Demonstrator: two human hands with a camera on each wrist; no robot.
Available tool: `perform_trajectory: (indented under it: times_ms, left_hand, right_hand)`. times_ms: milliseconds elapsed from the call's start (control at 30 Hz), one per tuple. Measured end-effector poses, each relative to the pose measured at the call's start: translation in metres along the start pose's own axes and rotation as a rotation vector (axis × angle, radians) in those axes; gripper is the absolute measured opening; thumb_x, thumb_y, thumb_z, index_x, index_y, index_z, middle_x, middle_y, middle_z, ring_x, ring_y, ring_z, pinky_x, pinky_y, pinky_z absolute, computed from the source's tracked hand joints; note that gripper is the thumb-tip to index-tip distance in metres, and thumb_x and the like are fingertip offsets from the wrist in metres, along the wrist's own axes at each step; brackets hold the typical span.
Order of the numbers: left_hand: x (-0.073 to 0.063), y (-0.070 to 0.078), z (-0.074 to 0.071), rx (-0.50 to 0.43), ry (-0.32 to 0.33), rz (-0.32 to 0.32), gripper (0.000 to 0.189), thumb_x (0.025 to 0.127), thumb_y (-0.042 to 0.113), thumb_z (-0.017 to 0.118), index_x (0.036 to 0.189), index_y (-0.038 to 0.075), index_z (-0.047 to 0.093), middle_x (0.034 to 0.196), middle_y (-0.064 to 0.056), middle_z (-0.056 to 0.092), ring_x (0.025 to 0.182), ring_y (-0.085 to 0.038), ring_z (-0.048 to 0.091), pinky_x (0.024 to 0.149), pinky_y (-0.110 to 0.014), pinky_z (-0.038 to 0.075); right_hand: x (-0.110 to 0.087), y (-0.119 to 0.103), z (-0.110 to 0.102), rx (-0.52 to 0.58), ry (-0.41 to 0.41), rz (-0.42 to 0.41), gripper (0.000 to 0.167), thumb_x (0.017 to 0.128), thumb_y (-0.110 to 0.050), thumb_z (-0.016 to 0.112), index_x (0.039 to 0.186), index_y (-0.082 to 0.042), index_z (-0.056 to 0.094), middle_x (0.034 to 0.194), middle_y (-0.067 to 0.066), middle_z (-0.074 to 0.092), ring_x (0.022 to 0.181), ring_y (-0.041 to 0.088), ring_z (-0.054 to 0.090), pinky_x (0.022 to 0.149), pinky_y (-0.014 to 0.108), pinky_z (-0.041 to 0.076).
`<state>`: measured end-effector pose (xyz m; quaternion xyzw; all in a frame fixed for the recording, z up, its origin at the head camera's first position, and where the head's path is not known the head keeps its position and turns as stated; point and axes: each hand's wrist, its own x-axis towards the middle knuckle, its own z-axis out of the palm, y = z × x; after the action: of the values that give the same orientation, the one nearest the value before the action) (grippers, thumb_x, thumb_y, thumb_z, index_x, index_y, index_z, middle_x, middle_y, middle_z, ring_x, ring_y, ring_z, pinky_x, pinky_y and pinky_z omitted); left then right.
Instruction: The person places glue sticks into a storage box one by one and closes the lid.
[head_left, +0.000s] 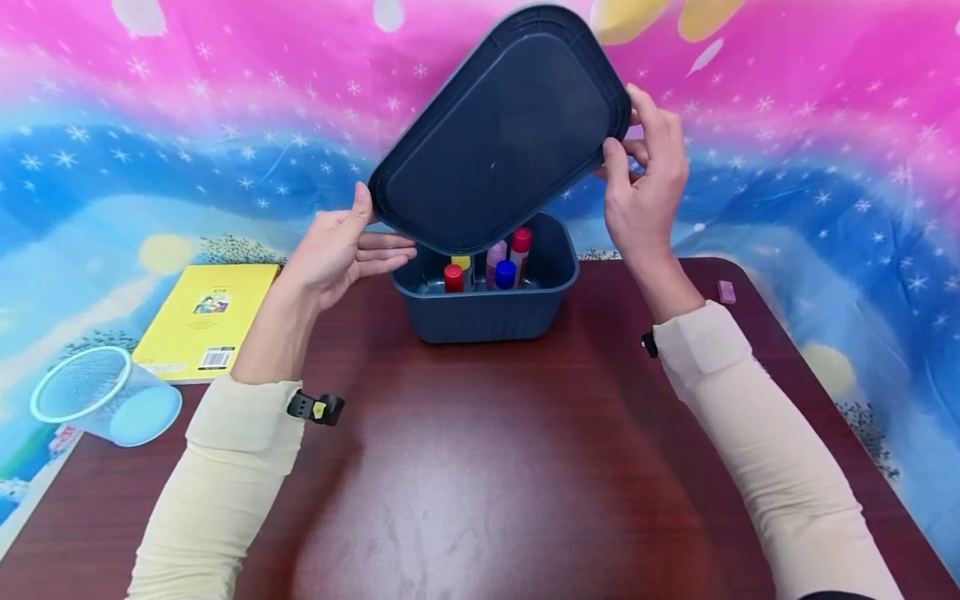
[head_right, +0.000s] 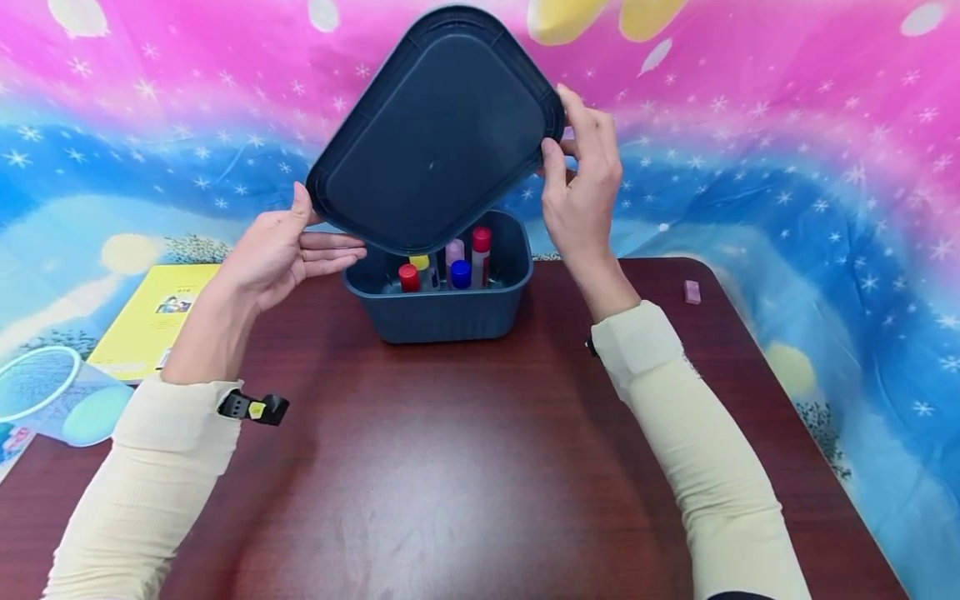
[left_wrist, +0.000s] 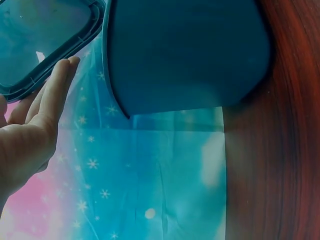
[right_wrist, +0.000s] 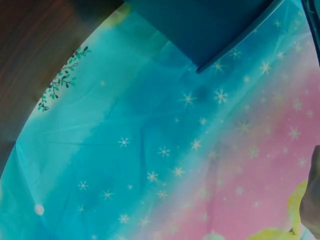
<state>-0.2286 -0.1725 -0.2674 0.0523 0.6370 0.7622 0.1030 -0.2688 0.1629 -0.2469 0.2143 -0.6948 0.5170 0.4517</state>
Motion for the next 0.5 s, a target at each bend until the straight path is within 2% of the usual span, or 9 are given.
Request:
perform_trajectory:
  times_ms: [100, 200, 300, 367, 433, 500]
  left_hand:
    - [-0.001, 0.000, -0.002, -0.001, -0.006, -0.011, 0.076, 0.095, 0.056, 0.055, 0.150, 0.005, 0.048, 0.123, -0.024, 0.068, 0.105, -0.034, 0.071, 0.089, -0.038, 0.057]
    - [-0.001, -0.001, -0.003, -0.037, -0.002, 0.006, 0.076, 0.095, 0.052, 0.056, 0.151, 0.002, 0.045, 0.124, -0.026, 0.066, 0.109, -0.035, 0.070, 0.091, -0.038, 0.056]
    - [-0.002, -0.003, -0.004, -0.058, 0.012, 0.058, 0.072, 0.096, 0.048, 0.058, 0.148, -0.002, 0.048, 0.126, -0.026, 0.065, 0.116, -0.037, 0.066, 0.094, -0.038, 0.054]
    - [-0.003, -0.004, -0.005, -0.042, 0.021, 0.110, 0.067, 0.097, 0.044, 0.059, 0.144, -0.003, 0.052, 0.127, -0.025, 0.066, 0.121, -0.037, 0.062, 0.095, -0.036, 0.053]
    - [-0.004, -0.005, -0.006, 0.003, 0.034, 0.171, 0.060, 0.098, 0.040, 0.061, 0.140, -0.002, 0.058, 0.126, -0.024, 0.067, 0.124, -0.037, 0.060, 0.097, -0.033, 0.052]
    - [-0.005, -0.006, -0.007, 0.052, 0.048, 0.228, 0.053, 0.099, 0.034, 0.062, 0.139, -0.001, 0.060, 0.124, -0.021, 0.068, 0.125, -0.034, 0.060, 0.098, -0.031, 0.051]
  right_hand:
    - [0.000, 0.000, 0.001, -0.033, 0.010, -0.008, 0.037, 0.099, -0.007, 0.065, 0.136, -0.004, 0.063, 0.114, -0.010, 0.057, 0.086, 0.013, 0.070, 0.078, 0.023, 0.059]
    - [0.000, 0.001, 0.001, -0.050, 0.013, -0.015, 0.039, 0.096, -0.007, 0.069, 0.134, -0.003, 0.065, 0.117, -0.004, 0.057, 0.096, 0.016, 0.066, 0.082, 0.024, 0.058]
    - [0.000, -0.002, -0.001, -0.049, -0.028, 0.000, 0.042, 0.093, -0.009, 0.072, 0.134, -0.003, 0.065, 0.121, 0.007, 0.058, 0.106, 0.019, 0.061, 0.089, 0.028, 0.056]
    - [0.000, -0.006, -0.004, -0.041, -0.070, 0.043, 0.042, 0.094, -0.011, 0.070, 0.135, -0.004, 0.065, 0.121, 0.008, 0.059, 0.110, 0.018, 0.061, 0.095, 0.029, 0.054]
    - [0.000, -0.011, -0.007, -0.054, -0.115, 0.083, 0.038, 0.099, -0.015, 0.065, 0.136, -0.007, 0.065, 0.113, 0.004, 0.062, 0.102, 0.014, 0.061, 0.092, 0.022, 0.051]
    - [0.001, -0.015, -0.012, -0.062, -0.152, 0.115, 0.036, 0.103, -0.027, 0.059, 0.133, -0.010, 0.068, 0.095, -0.002, 0.060, 0.084, 0.009, 0.057, 0.077, 0.016, 0.045]
